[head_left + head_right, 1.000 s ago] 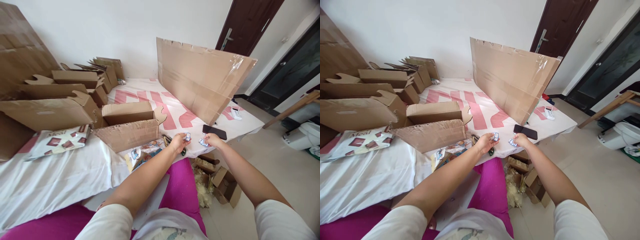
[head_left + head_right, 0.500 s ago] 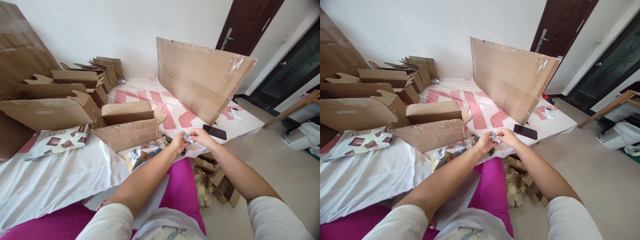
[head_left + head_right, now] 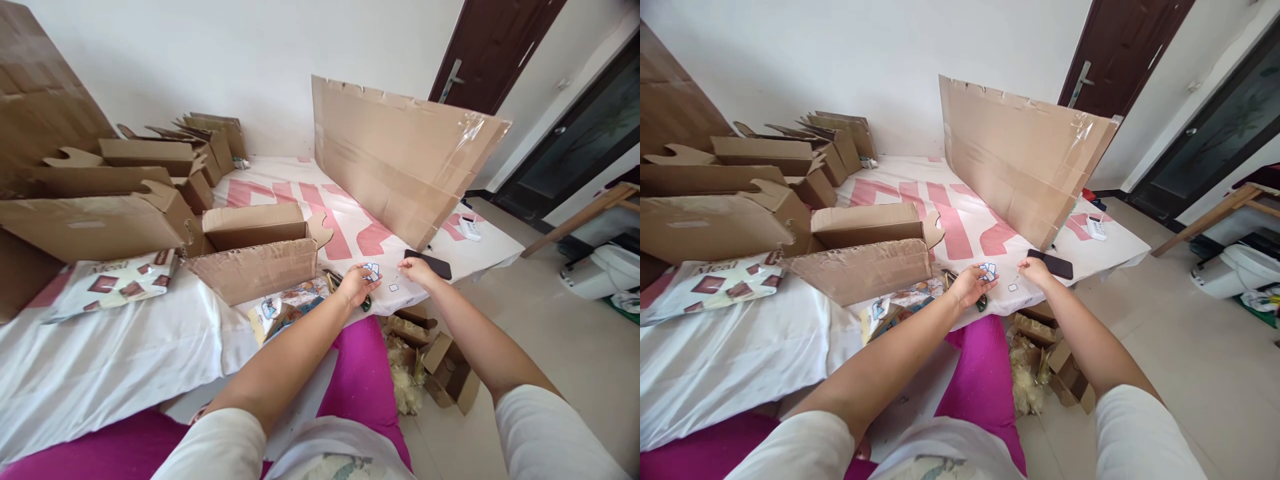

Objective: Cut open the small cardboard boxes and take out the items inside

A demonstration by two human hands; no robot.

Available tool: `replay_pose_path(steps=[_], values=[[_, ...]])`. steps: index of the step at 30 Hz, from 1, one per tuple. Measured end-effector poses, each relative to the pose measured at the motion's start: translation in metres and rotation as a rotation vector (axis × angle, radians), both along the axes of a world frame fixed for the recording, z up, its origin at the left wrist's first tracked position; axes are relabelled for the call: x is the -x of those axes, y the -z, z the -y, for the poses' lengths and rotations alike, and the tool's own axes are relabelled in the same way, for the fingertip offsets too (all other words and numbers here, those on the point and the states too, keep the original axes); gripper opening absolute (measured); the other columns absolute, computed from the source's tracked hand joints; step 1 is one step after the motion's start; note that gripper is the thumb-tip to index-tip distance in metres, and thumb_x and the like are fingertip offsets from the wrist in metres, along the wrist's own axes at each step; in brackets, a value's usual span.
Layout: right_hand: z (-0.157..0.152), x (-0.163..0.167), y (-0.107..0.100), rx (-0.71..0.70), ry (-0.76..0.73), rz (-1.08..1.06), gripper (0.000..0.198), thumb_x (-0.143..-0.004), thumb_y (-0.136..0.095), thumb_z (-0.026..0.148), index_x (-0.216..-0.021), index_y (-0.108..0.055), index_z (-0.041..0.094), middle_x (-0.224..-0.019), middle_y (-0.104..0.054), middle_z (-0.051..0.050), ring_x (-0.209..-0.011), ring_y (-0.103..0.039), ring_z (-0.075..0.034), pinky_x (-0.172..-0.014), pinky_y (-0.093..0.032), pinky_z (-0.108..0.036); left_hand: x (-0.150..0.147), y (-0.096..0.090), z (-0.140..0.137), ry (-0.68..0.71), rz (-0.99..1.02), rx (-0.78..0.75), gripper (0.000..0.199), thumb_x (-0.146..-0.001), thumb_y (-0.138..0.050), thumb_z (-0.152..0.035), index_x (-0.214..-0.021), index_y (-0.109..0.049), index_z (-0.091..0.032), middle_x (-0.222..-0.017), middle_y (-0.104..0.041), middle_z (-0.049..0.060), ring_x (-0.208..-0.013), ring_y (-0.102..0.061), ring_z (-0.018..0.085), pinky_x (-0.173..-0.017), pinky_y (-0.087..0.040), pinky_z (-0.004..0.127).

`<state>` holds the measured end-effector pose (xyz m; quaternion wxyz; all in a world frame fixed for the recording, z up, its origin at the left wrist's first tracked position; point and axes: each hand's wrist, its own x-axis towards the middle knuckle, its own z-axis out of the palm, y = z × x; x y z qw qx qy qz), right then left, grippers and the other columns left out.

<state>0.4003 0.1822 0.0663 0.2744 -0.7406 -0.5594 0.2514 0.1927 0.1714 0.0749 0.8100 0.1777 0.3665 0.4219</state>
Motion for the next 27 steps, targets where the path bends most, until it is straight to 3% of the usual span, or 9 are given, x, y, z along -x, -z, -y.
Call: replay_pose_path(steps=[5,9,13,17,22,27], values=[[-0.004,-0.003,0.029,0.043,0.03,0.106,0.02,-0.058,-0.075,0.017,-0.074,-0.065,0.016,-0.067,-0.062,0.002,-0.057,-0.055,-0.01,-0.055,-0.041,-0.021,0.001,-0.001,0.0,-0.017,-0.01,0.013,0.027,-0.071,-0.052,-0.001,-0.091,-0.047,-0.019,-0.077,-0.059,0.001,-0.069,-0.067,0.016,-0.073,-0.054,0.032],[-0.007,0.001,0.033,0.046,0.001,0.131,0.017,-0.056,-0.074,0.014,-0.066,-0.061,0.018,-0.063,-0.061,0.004,-0.055,-0.053,-0.009,-0.052,-0.039,-0.019,0.0,-0.001,0.001,-0.016,-0.017,0.024,0.026,-0.072,-0.053,-0.001,-0.09,-0.048,-0.019,-0.077,-0.059,0.002,-0.07,-0.067,0.016,-0.073,-0.054,0.031],[-0.007,0.002,0.026,-0.01,-0.011,0.134,0.017,-0.056,-0.069,0.012,-0.063,-0.055,0.019,-0.059,-0.056,0.005,-0.052,-0.049,-0.009,-0.049,-0.036,-0.02,0.0,0.0,0.001,-0.007,-0.017,0.033,0.023,-0.074,-0.053,-0.002,-0.089,-0.049,-0.018,-0.078,-0.06,0.003,-0.07,-0.066,0.016,-0.073,-0.054,0.031],[-0.001,0.008,0.01,-0.122,-0.08,0.099,0.018,-0.061,-0.064,0.016,-0.076,-0.056,0.019,-0.063,-0.056,0.005,-0.058,-0.053,-0.011,-0.055,-0.043,-0.021,0.0,0.003,0.0,0.0,-0.013,0.054,0.018,-0.076,-0.055,-0.006,-0.088,-0.05,-0.018,-0.078,-0.06,0.003,-0.07,-0.065,0.016,-0.074,-0.054,0.032],[0.019,0.038,-0.011,-0.28,-0.271,0.087,0.012,-0.071,-0.056,0.016,-0.081,-0.06,0.02,-0.078,-0.063,0.0,-0.071,-0.058,-0.014,-0.068,-0.047,-0.025,-0.004,0.003,-0.001,0.014,-0.005,0.075,0.014,-0.079,-0.055,-0.009,-0.088,-0.051,-0.018,-0.078,-0.059,0.003,-0.069,-0.064,0.015,-0.076,-0.055,0.033],[0.035,0.063,-0.017,-0.371,-0.518,0.144,0.022,-0.068,-0.052,0.003,-0.075,-0.061,0.021,-0.083,-0.063,-0.002,-0.085,-0.057,-0.017,-0.08,-0.045,-0.03,-0.003,0.0,0.002,0.026,0.009,0.048,0.012,-0.081,-0.048,-0.006,-0.084,-0.052,-0.017,-0.072,-0.058,0.002,-0.06,-0.058,0.012,-0.068,-0.054,0.028]])
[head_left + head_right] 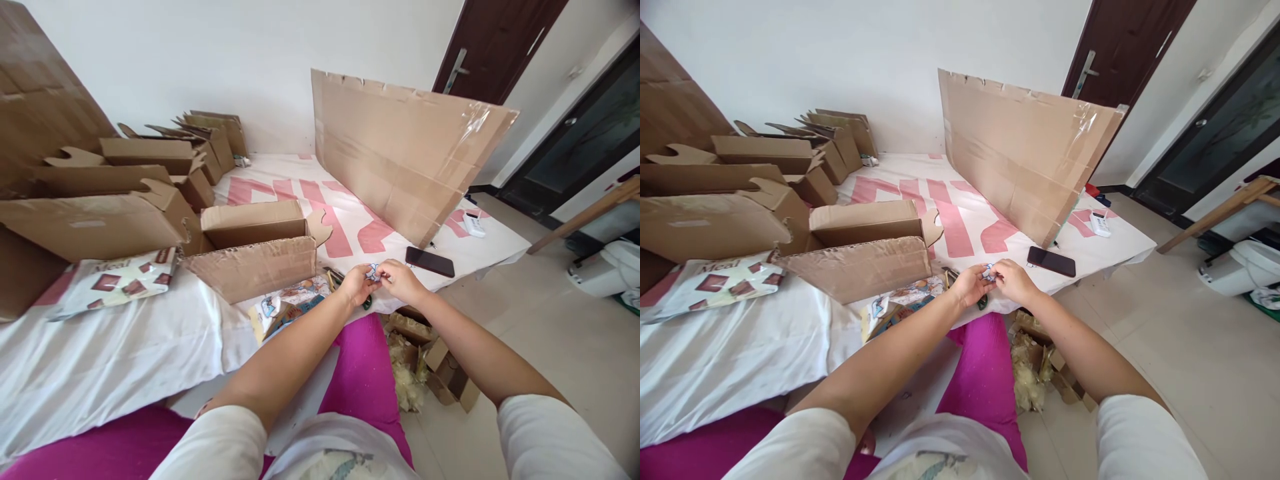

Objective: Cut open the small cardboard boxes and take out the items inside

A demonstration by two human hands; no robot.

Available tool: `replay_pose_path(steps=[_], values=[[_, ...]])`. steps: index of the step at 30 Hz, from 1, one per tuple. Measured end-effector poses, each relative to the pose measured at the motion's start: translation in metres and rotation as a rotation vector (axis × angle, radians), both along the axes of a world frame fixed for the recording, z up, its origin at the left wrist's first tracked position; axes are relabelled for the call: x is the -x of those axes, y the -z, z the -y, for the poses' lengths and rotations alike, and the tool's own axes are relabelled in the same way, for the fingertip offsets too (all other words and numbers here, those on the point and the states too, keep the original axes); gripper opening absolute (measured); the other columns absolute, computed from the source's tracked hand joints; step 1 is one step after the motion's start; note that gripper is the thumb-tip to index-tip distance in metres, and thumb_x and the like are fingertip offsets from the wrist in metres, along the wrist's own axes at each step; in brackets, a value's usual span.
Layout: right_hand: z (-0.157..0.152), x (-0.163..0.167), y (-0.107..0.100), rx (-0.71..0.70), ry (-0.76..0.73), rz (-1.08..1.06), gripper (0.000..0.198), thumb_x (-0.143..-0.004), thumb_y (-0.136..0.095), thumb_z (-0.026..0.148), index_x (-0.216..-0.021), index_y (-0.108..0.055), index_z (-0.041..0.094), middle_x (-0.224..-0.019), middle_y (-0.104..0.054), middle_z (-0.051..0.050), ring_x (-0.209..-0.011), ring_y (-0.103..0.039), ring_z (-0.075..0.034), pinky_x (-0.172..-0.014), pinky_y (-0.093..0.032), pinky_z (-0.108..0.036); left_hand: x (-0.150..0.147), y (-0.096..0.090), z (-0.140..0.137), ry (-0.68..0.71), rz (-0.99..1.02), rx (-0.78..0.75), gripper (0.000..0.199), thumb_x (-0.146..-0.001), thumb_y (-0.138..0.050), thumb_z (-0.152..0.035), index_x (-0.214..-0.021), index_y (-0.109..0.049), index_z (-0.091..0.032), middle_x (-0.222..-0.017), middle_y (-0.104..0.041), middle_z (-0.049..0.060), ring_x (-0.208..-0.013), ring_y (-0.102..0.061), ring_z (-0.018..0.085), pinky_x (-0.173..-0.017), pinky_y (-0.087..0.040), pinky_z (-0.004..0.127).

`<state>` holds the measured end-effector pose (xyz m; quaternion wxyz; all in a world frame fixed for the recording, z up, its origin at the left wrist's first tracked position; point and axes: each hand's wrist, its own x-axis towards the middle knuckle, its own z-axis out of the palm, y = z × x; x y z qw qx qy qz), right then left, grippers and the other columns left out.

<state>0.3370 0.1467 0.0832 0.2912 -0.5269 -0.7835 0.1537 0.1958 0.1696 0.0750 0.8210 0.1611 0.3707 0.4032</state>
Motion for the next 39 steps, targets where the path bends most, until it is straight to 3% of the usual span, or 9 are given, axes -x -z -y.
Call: replay_pose_path(steps=[6,10,13,16,20,23,28,33,39], values=[[0.001,-0.002,0.004,-0.182,-0.004,0.13,0.018,-0.073,-0.055,0.004,-0.077,-0.06,0.021,-0.084,-0.059,-0.004,-0.088,-0.054,-0.021,-0.082,-0.044,-0.033,0.001,0.004,0.0,0.022,0.002,-0.031,0.023,-0.072,-0.057,0.0,-0.087,-0.052,-0.017,-0.071,-0.058,0.001,-0.061,-0.059,0.012,-0.064,-0.053,0.026],[0.001,-0.006,0.002,-0.125,0.006,0.129,0.016,-0.072,-0.056,0.006,-0.075,-0.058,0.021,-0.081,-0.059,-0.003,-0.083,-0.054,-0.019,-0.078,-0.044,-0.031,-0.002,0.009,0.001,-0.004,-0.019,-0.06,0.048,-0.06,-0.061,0.01,-0.096,-0.05,-0.019,-0.079,-0.061,0.0,-0.066,-0.063,0.012,-0.068,-0.052,0.026],[-0.002,-0.015,0.0,-0.023,0.105,0.119,0.016,-0.073,-0.056,0.007,-0.082,-0.06,0.021,-0.087,-0.061,-0.003,-0.081,-0.056,-0.017,-0.077,-0.044,-0.029,-0.002,0.011,0.001,-0.03,-0.041,-0.071,0.057,-0.056,-0.059,0.014,-0.1,-0.047,-0.02,-0.084,-0.061,0.0,-0.07,-0.065,0.013,-0.067,-0.051,0.024],[-0.007,-0.032,0.003,0.116,0.218,0.128,0.02,-0.07,-0.058,0.007,-0.085,-0.061,0.019,-0.088,-0.062,-0.002,-0.076,-0.056,-0.014,-0.072,-0.043,-0.025,-0.001,0.011,0.0,-0.026,-0.056,-0.073,0.058,-0.056,-0.056,0.014,-0.101,-0.045,-0.02,-0.086,-0.062,0.002,-0.072,-0.067,0.015,-0.063,-0.05,0.023],[-0.011,-0.051,0.016,0.296,0.242,0.161,0.024,-0.057,-0.069,0.006,-0.076,-0.063,0.019,-0.07,-0.06,0.003,-0.062,-0.053,-0.011,-0.06,-0.04,-0.022,0.0,0.009,0.001,0.008,-0.082,-0.059,0.05,-0.06,-0.052,0.01,-0.099,-0.043,-0.019,-0.087,-0.062,0.004,-0.07,-0.068,0.017,-0.059,-0.05,0.024],[-0.009,-0.055,0.024,0.372,0.247,0.145,0.022,-0.055,-0.071,0.006,-0.071,-0.062,0.019,-0.062,-0.056,0.005,-0.058,-0.05,-0.01,-0.056,-0.037,-0.021,0.0,0.009,0.002,0.032,-0.098,-0.049,0.047,-0.061,-0.051,0.008,-0.098,-0.043,-0.019,-0.089,-0.062,0.005,-0.07,-0.068,0.018,-0.059,-0.051,0.025],[-0.008,-0.053,0.022,0.39,0.269,0.059,0.015,-0.059,-0.066,0.009,-0.062,-0.055,0.019,-0.058,-0.054,0.006,-0.055,-0.048,-0.009,-0.052,-0.034,-0.02,0.0,0.011,0.0,0.043,-0.113,-0.048,0.046,-0.063,-0.052,0.007,-0.099,-0.042,-0.019,-0.089,-0.062,0.006,-0.07,-0.068,0.017,-0.057,-0.05,0.024],[-0.007,-0.041,0.01,0.379,0.238,-0.087,0.009,-0.072,-0.06,0.026,-0.072,-0.053,0.02,-0.059,-0.055,0.005,-0.054,-0.05,-0.01,-0.052,-0.037,-0.021,0.0,0.014,-0.001,0.059,-0.109,-0.07,0.051,-0.058,-0.058,0.006,-0.1,-0.043,-0.019,-0.088,-0.06,0.004,-0.072,-0.066,0.017,-0.059,-0.049,0.024],[-0.001,-0.012,0.018,0.351,0.227,-0.135,0.009,-0.069,-0.062,0.025,-0.072,-0.055,0.02,-0.064,-0.059,0.003,-0.058,-0.054,-0.012,-0.055,-0.04,-0.023,-0.003,0.018,0.002,0.067,-0.133,-0.123,0.061,-0.052,-0.06,0.007,-0.104,-0.046,-0.021,-0.085,-0.057,0.001,-0.067,-0.06,0.014,-0.057,-0.045,0.022]])
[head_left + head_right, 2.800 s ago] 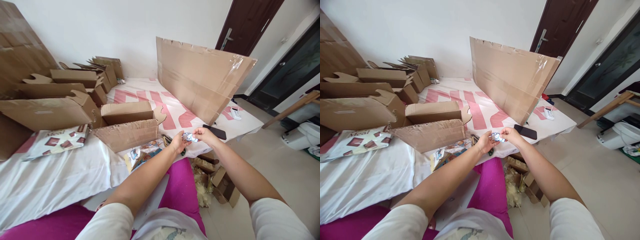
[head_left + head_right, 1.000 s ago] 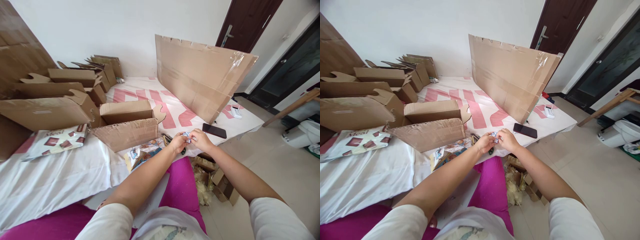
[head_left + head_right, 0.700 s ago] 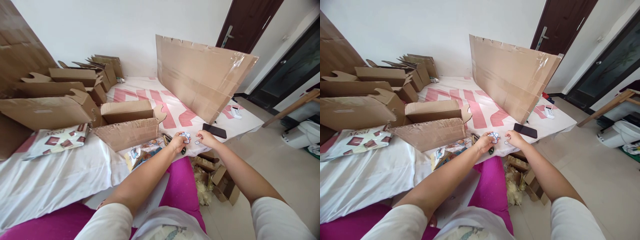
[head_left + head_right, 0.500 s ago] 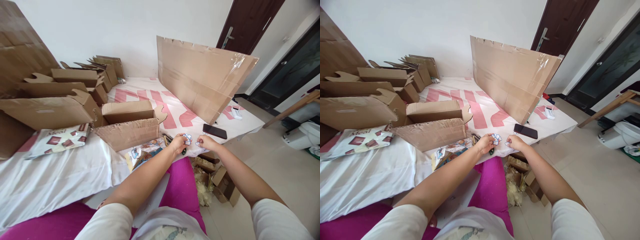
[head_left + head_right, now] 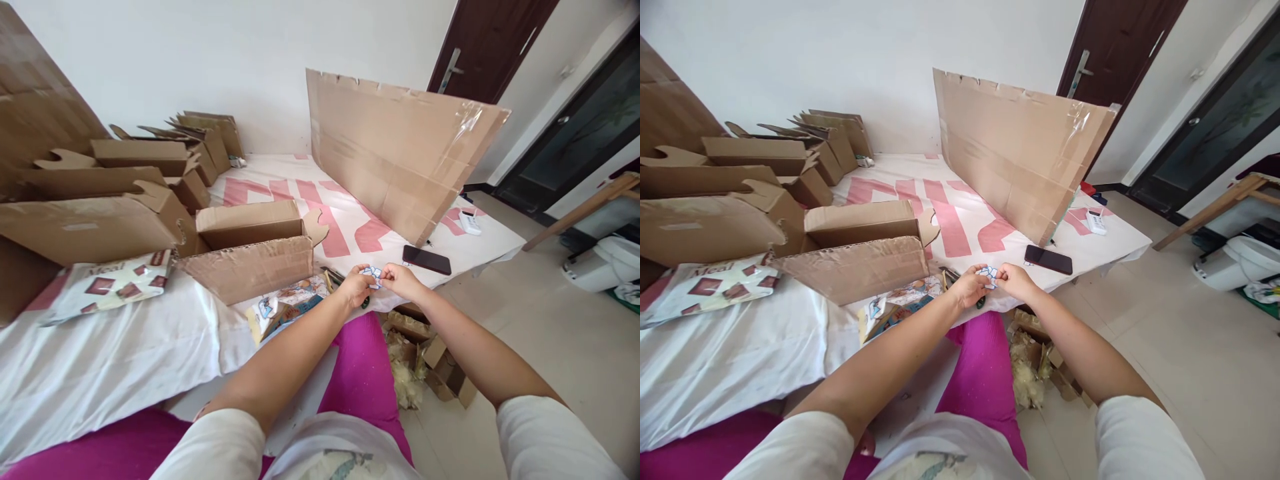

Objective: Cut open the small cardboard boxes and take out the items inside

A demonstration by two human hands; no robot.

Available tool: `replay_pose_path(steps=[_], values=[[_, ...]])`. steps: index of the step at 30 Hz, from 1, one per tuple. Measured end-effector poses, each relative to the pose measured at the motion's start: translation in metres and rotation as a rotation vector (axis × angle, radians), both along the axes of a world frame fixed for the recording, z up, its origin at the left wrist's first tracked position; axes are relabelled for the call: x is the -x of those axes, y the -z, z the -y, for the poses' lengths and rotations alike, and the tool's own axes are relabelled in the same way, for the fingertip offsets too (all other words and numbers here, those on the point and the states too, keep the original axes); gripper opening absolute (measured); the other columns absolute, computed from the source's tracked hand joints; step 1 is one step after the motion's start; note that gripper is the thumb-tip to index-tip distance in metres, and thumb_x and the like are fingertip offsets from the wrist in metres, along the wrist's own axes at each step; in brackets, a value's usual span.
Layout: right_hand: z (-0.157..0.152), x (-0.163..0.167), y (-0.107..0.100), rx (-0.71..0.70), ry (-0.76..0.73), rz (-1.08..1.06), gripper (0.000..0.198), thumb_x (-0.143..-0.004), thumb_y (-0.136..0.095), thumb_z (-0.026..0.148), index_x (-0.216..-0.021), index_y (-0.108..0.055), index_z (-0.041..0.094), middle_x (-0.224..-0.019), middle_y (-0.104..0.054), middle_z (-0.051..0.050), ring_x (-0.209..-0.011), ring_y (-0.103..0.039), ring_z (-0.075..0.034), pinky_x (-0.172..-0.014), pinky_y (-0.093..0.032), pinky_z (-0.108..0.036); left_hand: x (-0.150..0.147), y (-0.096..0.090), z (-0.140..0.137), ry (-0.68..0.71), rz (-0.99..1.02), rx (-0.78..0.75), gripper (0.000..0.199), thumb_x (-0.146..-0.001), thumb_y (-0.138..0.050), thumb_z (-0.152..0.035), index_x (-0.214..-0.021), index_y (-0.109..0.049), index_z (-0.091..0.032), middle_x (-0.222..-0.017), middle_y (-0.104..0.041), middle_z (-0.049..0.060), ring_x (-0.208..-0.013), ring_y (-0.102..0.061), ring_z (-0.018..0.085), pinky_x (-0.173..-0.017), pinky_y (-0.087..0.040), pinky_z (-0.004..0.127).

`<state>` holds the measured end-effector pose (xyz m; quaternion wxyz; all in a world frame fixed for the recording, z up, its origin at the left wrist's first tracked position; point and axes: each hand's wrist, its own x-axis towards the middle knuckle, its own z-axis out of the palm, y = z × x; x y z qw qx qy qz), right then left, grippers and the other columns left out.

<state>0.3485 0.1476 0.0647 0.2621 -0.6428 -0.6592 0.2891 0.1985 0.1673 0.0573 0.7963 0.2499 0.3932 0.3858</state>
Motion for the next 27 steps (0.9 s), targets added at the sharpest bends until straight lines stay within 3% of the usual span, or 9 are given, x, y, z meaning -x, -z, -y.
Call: replay_pose_path(steps=[4,8,12,15,21,27], values=[[-0.002,0.0,0.005,-0.006,0.011,0.015,0.01,-0.071,-0.061,0.027,-0.075,-0.056,0.02,-0.066,-0.06,0.003,-0.059,-0.055,-0.012,-0.057,-0.042,-0.024,-0.002,0.003,0.001,-0.032,-0.03,-0.013,0.063,-0.05,-0.059,0.01,-0.103,-0.046,-0.02,-0.084,-0.056,0.001,-0.063,-0.056,0.012,-0.057,-0.041,0.022],[-0.001,-0.03,0.001,0.016,0.026,0.071,0.011,-0.075,-0.058,0.028,-0.082,-0.056,0.02,-0.071,-0.06,0.002,-0.061,-0.055,-0.012,-0.057,-0.043,-0.023,-0.003,0.006,-0.001,-0.064,-0.031,-0.014,0.063,-0.049,-0.058,0.011,-0.103,-0.047,-0.02,-0.083,-0.056,0.001,-0.065,-0.056,0.012,-0.059,-0.042,0.023],[0.012,-0.064,0.001,0.067,0.011,0.205,0.019,-0.058,-0.07,0.016,-0.073,-0.059,0.02,-0.065,-0.056,0.004,-0.059,-0.052,-0.011,-0.056,-0.039,-0.022,-0.001,0.007,-0.003,-0.092,-0.006,-0.01,0.063,-0.048,-0.06,0.01,-0.102,-0.047,-0.021,-0.084,-0.057,0.001,-0.068,-0.058,0.013,-0.06,-0.043,0.023],[0.027,-0.074,0.007,0.04,0.009,0.294,0.027,-0.05,-0.073,0.008,-0.07,-0.06,0.02,-0.073,-0.056,0.002,-0.066,-0.05,-0.012,-0.062,-0.037,-0.023,0.0,0.008,-0.004,-0.117,0.016,-0.008,0.063,-0.048,-0.062,0.008,-0.101,-0.048,-0.021,-0.083,-0.057,0.0,-0.068,-0.058,0.012,-0.06,-0.043,0.023],[0.041,-0.071,0.013,-0.01,-0.014,0.299,0.012,-0.06,-0.064,0.009,-0.062,-0.057,0.019,-0.075,-0.053,0.0,-0.069,-0.049,-0.013,-0.065,-0.036,-0.024,0.003,0.009,-0.005,-0.149,0.037,0.001,0.062,-0.047,-0.064,0.007,-0.099,-0.048,-0.021,-0.079,-0.057,-0.001,-0.067,-0.059,0.013,-0.059,-0.043,0.023],[0.018,-0.059,0.009,0.049,-0.027,0.134,0.01,-0.071,-0.062,0.026,-0.07,-0.054,0.02,-0.062,-0.054,0.005,-0.058,-0.048,-0.011,-0.056,-0.038,-0.022,0.002,0.007,-0.004,-0.185,0.036,0.001,0.061,-0.047,-0.061,0.009,-0.099,-0.047,-0.021,-0.08,-0.056,-0.001,-0.065,-0.057,0.011,-0.059,-0.044,0.023]])
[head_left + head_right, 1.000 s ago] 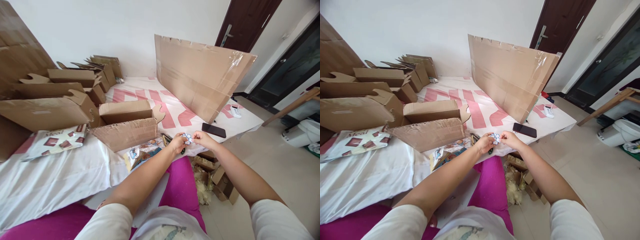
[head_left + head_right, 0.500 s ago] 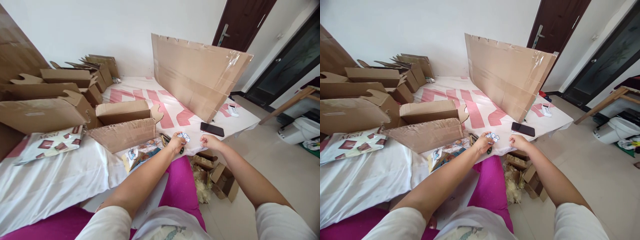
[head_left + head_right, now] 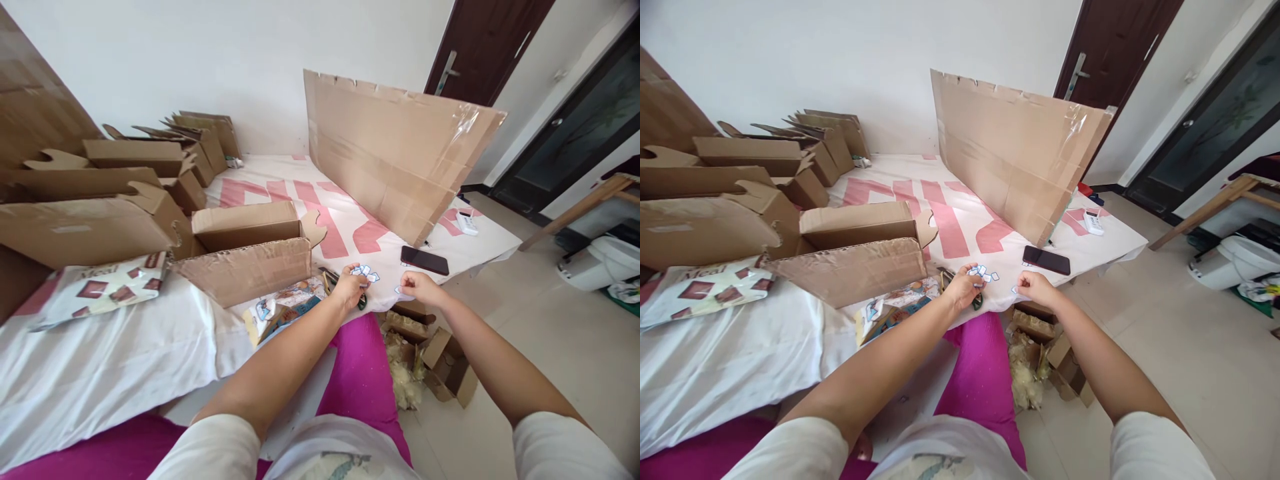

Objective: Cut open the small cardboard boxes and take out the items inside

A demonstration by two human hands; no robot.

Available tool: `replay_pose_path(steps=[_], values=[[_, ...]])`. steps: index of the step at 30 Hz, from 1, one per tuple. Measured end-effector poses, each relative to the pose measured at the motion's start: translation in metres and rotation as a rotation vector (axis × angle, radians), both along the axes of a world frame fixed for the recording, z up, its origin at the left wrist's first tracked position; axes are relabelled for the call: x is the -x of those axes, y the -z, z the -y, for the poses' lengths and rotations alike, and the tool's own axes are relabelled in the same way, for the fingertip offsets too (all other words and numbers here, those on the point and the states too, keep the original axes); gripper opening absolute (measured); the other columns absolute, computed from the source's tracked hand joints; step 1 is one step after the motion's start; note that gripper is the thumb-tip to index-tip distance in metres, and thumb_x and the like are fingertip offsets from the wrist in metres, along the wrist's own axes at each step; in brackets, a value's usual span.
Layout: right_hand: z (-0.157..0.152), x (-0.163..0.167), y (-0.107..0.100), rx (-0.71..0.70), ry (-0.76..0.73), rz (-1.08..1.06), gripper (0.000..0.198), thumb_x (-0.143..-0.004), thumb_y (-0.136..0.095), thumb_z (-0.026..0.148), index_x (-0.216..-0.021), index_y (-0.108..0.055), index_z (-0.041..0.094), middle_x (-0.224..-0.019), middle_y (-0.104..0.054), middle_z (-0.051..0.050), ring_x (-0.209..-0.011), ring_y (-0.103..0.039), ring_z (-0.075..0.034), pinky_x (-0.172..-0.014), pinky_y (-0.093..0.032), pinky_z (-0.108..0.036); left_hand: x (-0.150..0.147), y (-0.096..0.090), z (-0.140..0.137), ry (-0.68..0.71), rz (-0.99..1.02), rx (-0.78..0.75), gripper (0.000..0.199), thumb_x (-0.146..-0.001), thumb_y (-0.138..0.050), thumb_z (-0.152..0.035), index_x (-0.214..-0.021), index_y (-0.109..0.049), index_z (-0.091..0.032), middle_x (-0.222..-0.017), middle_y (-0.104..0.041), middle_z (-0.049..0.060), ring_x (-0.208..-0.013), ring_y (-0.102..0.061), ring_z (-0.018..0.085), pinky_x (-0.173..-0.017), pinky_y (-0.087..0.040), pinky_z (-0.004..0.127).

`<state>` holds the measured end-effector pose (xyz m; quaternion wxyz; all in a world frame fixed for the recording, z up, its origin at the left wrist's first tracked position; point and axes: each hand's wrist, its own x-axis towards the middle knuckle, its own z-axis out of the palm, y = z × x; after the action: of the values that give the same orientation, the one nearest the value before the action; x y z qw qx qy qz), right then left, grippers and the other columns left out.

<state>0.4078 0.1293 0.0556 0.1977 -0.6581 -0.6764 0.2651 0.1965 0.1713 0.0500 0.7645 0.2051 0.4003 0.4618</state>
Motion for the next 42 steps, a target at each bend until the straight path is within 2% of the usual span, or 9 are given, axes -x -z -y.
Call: replay_pose_path(steps=[6,12,16,21,24,27,31,42], values=[[-0.051,0.036,0.013,0.017,0.11,-0.045,0.019,-0.069,-0.067,0.024,-0.086,-0.06,0.019,-0.068,-0.06,0.003,-0.06,-0.053,-0.011,-0.056,-0.04,-0.021,0.001,0.0,0.0,-0.024,-0.009,-0.005,0.064,-0.05,-0.062,0.008,-0.103,-0.046,-0.022,-0.081,-0.055,-0.002,-0.063,-0.055,0.01,-0.059,-0.043,0.022],[-0.077,0.048,0.019,0.082,0.174,0.025,0.015,-0.059,-0.074,0.016,-0.065,-0.061,0.019,-0.056,-0.057,0.004,-0.052,-0.048,-0.01,-0.052,-0.034,-0.022,0.004,-0.002,0.0,-0.031,-0.008,-0.004,0.061,-0.051,-0.066,0.006,-0.103,-0.048,-0.022,-0.08,-0.055,-0.002,-0.064,-0.055,0.009,-0.06,-0.044,0.022],[-0.069,0.046,0.006,0.084,0.142,-0.02,0.014,-0.061,-0.072,0.019,-0.061,-0.058,0.019,-0.054,-0.055,0.004,-0.052,-0.046,-0.01,-0.054,-0.034,-0.023,0.005,-0.002,0.002,-0.033,-0.014,0.001,0.061,-0.052,-0.063,0.007,-0.103,-0.047,-0.021,-0.08,-0.056,-0.001,-0.065,-0.055,0.01,-0.061,-0.045,0.023],[-0.045,0.046,-0.024,0.076,0.05,-0.17,0.015,-0.07,-0.061,0.033,-0.071,-0.058,0.019,-0.055,-0.049,0.006,-0.051,-0.04,-0.009,-0.05,-0.031,-0.022,0.004,-0.004,0.004,-0.03,-0.018,-0.009,0.063,-0.051,-0.062,0.007,-0.104,-0.046,-0.022,-0.081,-0.055,-0.001,-0.066,-0.055,0.01,-0.063,-0.044,0.023],[-0.033,0.053,-0.035,0.098,-0.012,-0.225,0.018,-0.067,-0.061,0.036,-0.07,-0.059,0.019,-0.053,-0.046,0.007,-0.05,-0.038,-0.009,-0.049,-0.029,-0.022,0.002,-0.007,0.005,-0.031,-0.02,-0.018,0.06,-0.051,-0.061,0.007,-0.103,-0.046,-0.021,-0.081,-0.055,-0.001,-0.066,-0.054,0.01,-0.063,-0.043,0.023],[-0.029,0.062,-0.037,0.08,-0.009,-0.236,0.014,-0.061,-0.063,0.031,-0.065,-0.058,0.019,-0.056,-0.049,0.006,-0.054,-0.04,-0.009,-0.051,-0.029,-0.022,0.001,-0.009,0.007,-0.029,-0.026,-0.021,0.059,-0.052,-0.057,0.007,-0.103,-0.045,-0.02,-0.081,-0.055,0.0,-0.065,-0.054,0.011,-0.061,-0.043,0.023],[-0.03,0.071,-0.034,0.057,0.034,-0.234,0.012,-0.062,-0.061,0.029,-0.062,-0.055,0.019,-0.054,-0.047,0.007,-0.053,-0.04,-0.01,-0.051,-0.028,-0.023,0.004,-0.011,0.008,-0.029,-0.028,-0.024,0.059,-0.053,-0.056,0.006,-0.105,-0.044,-0.02,-0.082,-0.056,0.0,-0.065,-0.054,0.01,-0.062,-0.044,0.023],[-0.032,0.072,-0.028,0.012,0.053,-0.294,0.015,-0.059,-0.066,0.029,-0.064,-0.058,0.018,-0.055,-0.051,0.006,-0.053,-0.042,-0.009,-0.051,-0.03,-0.022,0.004,-0.009,0.009,-0.017,-0.035,-0.052,0.064,-0.052,-0.06,0.005,-0.108,-0.044,-0.022,-0.081,-0.056,-0.002,-0.063,-0.054,0.009,-0.061,-0.042,0.022]])
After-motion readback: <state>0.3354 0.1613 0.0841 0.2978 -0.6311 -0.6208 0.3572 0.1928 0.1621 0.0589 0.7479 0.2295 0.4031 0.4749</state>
